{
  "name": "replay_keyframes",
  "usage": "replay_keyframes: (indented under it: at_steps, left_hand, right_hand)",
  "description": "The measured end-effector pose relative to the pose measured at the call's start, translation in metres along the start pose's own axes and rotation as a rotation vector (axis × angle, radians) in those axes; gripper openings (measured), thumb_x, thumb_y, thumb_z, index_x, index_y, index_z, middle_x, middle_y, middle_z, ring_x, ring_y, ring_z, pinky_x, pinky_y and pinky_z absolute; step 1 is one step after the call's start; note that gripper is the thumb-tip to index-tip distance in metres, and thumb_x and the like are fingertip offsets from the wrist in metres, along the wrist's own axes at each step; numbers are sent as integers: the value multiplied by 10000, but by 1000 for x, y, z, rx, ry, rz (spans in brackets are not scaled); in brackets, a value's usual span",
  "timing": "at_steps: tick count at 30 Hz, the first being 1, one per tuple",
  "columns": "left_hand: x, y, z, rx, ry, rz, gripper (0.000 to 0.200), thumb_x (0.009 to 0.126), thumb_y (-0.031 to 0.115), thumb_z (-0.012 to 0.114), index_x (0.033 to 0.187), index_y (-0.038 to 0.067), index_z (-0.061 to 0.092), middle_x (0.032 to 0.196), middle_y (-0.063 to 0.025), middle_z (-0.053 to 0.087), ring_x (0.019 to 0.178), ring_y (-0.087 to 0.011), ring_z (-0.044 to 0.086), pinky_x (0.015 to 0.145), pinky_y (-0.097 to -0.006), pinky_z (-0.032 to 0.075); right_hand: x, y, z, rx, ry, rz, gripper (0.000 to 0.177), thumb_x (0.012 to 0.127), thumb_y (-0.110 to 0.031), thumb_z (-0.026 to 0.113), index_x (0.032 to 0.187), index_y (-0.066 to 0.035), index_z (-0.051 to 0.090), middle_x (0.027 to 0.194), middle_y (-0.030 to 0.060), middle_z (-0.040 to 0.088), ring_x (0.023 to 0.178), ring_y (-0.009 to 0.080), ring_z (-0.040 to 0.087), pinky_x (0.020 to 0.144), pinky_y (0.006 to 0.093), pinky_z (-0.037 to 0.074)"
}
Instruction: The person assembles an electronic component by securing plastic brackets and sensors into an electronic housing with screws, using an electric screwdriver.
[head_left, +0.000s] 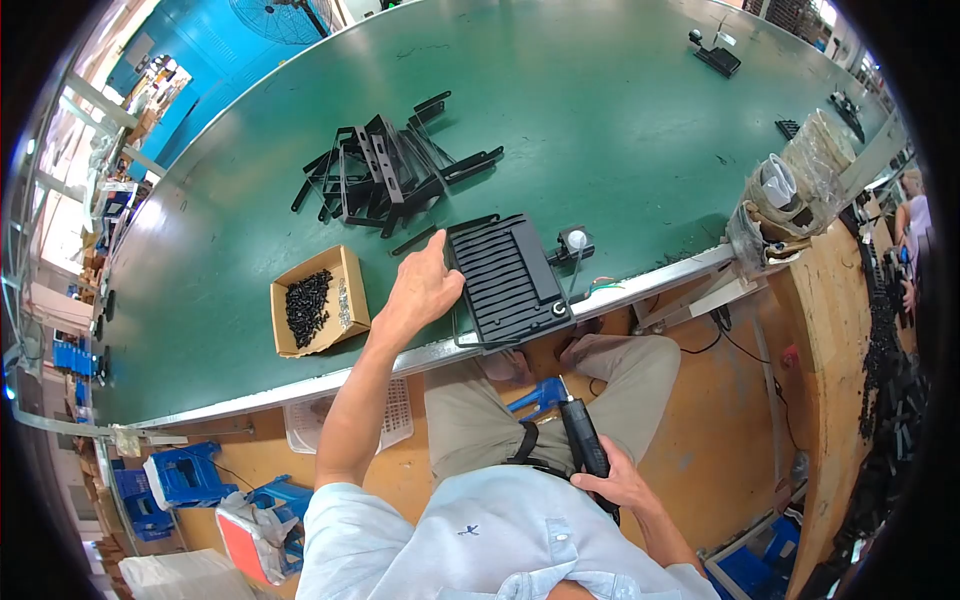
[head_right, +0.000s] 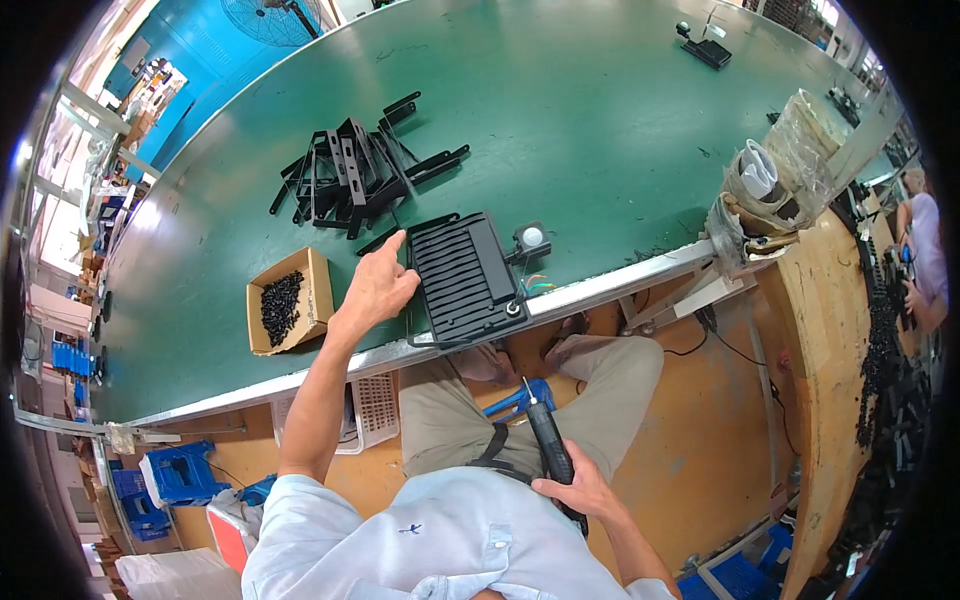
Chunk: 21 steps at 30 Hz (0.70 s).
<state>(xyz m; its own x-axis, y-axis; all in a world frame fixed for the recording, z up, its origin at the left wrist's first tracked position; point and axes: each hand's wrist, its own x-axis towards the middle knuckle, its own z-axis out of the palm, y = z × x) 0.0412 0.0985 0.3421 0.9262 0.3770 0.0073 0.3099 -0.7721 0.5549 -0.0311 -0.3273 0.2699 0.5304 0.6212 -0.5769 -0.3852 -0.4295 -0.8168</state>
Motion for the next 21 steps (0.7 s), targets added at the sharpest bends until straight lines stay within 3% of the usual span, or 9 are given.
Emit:
replay_keyframes:
  at_steps: [2,5,8,9,11,13,16,19,21]
  left_hand:
    - [-10,10,-3,-154,-22,-97,686,900,164,664,1489,-115,448,691,-182,666,608,-267,650,680,-414,538]
    - [-26,18,3,-382,-63,-65,723,916,252,735,1508,-63,464,711,-138,662,618,-223,635,668,-377,530]
    - [-44,20,23,-124,60,185,739,899,303,775,1507,-10,494,840,-146,666,741,-266,658,720,-396,538]
    - [-47,25,22,-117,71,145,725,906,320,762,1501,-1,500,907,-178,688,792,-303,676,761,-426,547]
    - [-44,10,46,-76,294,310,682,945,349,717,1494,10,497,1012,-219,712,848,-382,682,807,-476,551]
    - [-55,28,27,-66,220,174,572,949,333,723,1406,21,575,960,-175,699,820,-368,669,767,-458,546]
    - [-77,18,-6,-47,240,223,356,949,287,720,1193,31,677,1025,-180,701,951,-390,688,817,-474,553]
    - [-102,-23,-47,4,462,298,110,851,125,787,903,54,722,845,-116,643,799,-327,650,723,-425,532]
    - [-107,-65,-81,122,591,307,78,841,75,784,897,56,734,825,-99,676,770,-280,651,687,-384,521]
  right_hand:
    - [0,1,0,57,-10,-3,760,798,-219,900,1411,-19,497,866,25,621,652,115,615,569,300,512]
    - [1,-3,-2,78,-44,49,722,801,-189,897,1383,-25,504,854,18,607,642,113,609,561,300,508]
    - [4,-1,-2,87,-50,38,680,806,-149,884,1357,-24,505,836,16,597,625,116,601,552,299,502]
    - [6,0,-2,84,-50,25,678,806,-136,879,1358,-23,502,829,17,598,621,117,601,550,298,500]
    - [9,-1,0,85,-29,1,675,805,-110,869,1358,-20,494,817,18,599,613,120,600,545,295,498]
    - [10,-9,-1,86,-32,38,677,795,-91,864,1342,-26,472,824,36,608,587,136,604,526,301,500]
    - [9,-17,-3,151,-12,57,601,804,-66,846,1266,-35,462,819,55,598,548,158,607,491,320,513]
    - [9,-22,-6,324,-97,57,551,809,-49,834,1221,-38,468,804,56,593,544,163,611,481,323,516]
    - [14,-25,-3,290,-115,60,531,814,-52,829,1204,-39,469,811,56,601,537,162,608,476,321,513]
